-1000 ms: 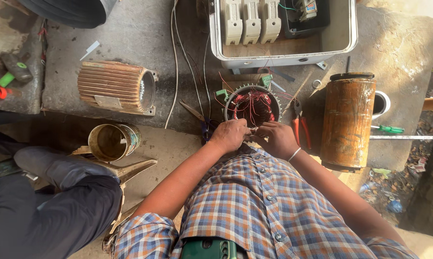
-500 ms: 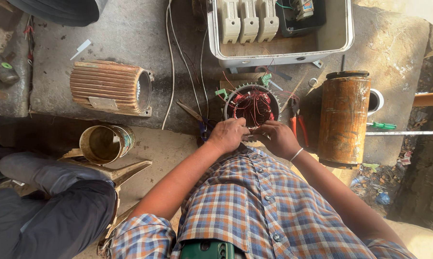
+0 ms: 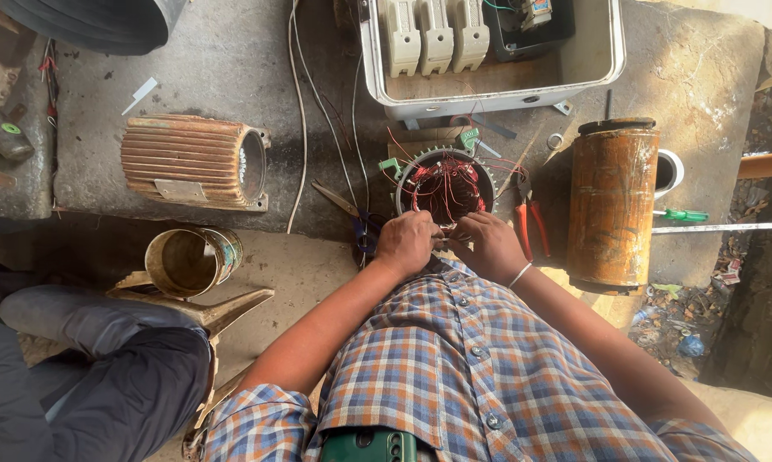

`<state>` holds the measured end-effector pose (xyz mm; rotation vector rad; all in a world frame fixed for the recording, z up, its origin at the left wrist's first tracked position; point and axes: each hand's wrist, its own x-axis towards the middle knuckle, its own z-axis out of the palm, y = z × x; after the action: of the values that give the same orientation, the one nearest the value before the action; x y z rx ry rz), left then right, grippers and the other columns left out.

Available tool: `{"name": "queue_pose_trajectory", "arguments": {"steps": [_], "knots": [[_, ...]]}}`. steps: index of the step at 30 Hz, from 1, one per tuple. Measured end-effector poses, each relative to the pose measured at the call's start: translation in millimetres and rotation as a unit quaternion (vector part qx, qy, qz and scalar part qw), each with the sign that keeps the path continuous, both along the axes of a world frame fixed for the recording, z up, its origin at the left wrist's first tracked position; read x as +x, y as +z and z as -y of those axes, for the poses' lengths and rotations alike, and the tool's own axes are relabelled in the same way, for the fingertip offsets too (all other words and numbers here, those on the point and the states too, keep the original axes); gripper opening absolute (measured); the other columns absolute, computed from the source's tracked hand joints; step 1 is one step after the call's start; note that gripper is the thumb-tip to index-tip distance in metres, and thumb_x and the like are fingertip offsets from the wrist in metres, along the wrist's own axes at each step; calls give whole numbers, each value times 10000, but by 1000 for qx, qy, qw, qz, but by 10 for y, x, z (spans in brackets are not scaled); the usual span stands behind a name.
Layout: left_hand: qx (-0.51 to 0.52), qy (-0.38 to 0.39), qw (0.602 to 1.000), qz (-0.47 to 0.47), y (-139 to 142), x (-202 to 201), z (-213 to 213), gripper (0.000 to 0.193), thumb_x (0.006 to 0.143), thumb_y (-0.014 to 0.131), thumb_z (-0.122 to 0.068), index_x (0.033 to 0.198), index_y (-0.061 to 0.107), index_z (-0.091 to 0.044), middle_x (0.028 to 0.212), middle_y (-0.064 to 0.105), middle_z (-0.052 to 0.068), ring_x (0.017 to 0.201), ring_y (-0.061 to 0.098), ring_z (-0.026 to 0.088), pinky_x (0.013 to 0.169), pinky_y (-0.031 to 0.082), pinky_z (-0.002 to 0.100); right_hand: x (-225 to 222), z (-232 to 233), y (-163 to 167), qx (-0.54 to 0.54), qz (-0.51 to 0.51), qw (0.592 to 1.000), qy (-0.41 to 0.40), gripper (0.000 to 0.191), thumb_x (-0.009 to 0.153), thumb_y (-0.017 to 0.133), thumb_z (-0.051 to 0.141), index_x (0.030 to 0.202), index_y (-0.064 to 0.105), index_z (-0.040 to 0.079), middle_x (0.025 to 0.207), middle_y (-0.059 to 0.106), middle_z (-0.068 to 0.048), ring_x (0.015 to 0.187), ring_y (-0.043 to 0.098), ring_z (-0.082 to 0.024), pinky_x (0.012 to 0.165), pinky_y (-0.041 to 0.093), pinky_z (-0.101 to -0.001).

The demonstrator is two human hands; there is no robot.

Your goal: The person sits at an outdoor workshop bench and reworks the copper windings of an electric motor stator. They cut the red enameled winding wires with pliers and scissors, pull the cut wire ends out of the stator slots by hand, and strip insulation from wire ends, working around the stator a section at a time.

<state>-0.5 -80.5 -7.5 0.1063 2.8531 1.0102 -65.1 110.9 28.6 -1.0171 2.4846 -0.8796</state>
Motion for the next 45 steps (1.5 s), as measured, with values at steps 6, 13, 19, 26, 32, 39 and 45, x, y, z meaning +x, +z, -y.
{"name": "queue_pose_trajectory", "arguments": {"steps": [6, 13, 19, 26, 32, 39, 45], "knots": [[30, 8, 996, -78, 47, 65, -39, 109, 856, 681, -89, 882, 786, -95, 895, 675, 54, 870, 656, 256, 793, 549, 392, -21, 38, 9, 28, 31, 999, -28, 190, 836, 763, 272, 856, 700, 94, 838, 749, -52, 862, 695, -263, 785, 540, -400], [25, 20, 995, -97, 157, 110, -34, 135, 857, 684, -132, 946, 765, -70, 891, 669, 69, 870, 643, 264, 793, 555, 375, -97, 82, 108, 71, 70, 995, -30, 246, 854, 760, 326, 891, 740, 84, 859, 749, -86, 825, 711, -281, 744, 552, -416], [-75, -28, 979, -186, 128, 206, -38, 134, 914, 606, -85, 924, 719, -13, 878, 649, 92, 863, 638, 251, 772, 565, 344, -150, 113, 181, 104, 116, 987, -42, 258, 868, 744, 348, 946, 764, 103, 896, 761, -82, 815, 731, -269, 746, 562, -403], [-163, -62, 960, -217, 30, 266, -76, 157, 901, 609, -84, 976, 701, 19, 879, 651, 117, 877, 630, 249, 789, 553, 347, -138, 59, 127, 55, 74, 996, -2, 225, 900, 723, 320, 954, 766, 106, 914, 755, -65, 838, 730, -268, 739, 566, -399], [-99, -33, 966, -235, -37, 274, -10, 197, 951, 603, -97, 1084, 721, -12, 1017, 713, 121, 986, 654, 254, 882, 522, 378, -91, 9, 7, 34, 23, 999, 12, 203, 889, 749, 296, 920, 744, 95, 883, 713, -50, 842, 705, -267, 718, 562, -402], [-47, 37, 977, -205, 4, 289, -93, 185, 932, 663, -152, 1059, 745, -45, 1012, 715, 95, 975, 655, 260, 891, 502, 405, -84, -79, 10, -87, -113, 985, 96, 87, 841, 764, 167, 921, 741, 142, 853, 670, -16, 790, 673, -224, 656, 551, -367], [-32, 31, 982, -186, 81, 267, -63, 176, 893, 673, -101, 1030, 782, -86, 945, 688, 68, 929, 645, 263, 857, 500, 406, -84, -63, 32, -56, -152, 977, 135, 111, 817, 764, 145, 927, 750, 136, 801, 642, -24, 750, 650, -230, 624, 536, -378]]}}
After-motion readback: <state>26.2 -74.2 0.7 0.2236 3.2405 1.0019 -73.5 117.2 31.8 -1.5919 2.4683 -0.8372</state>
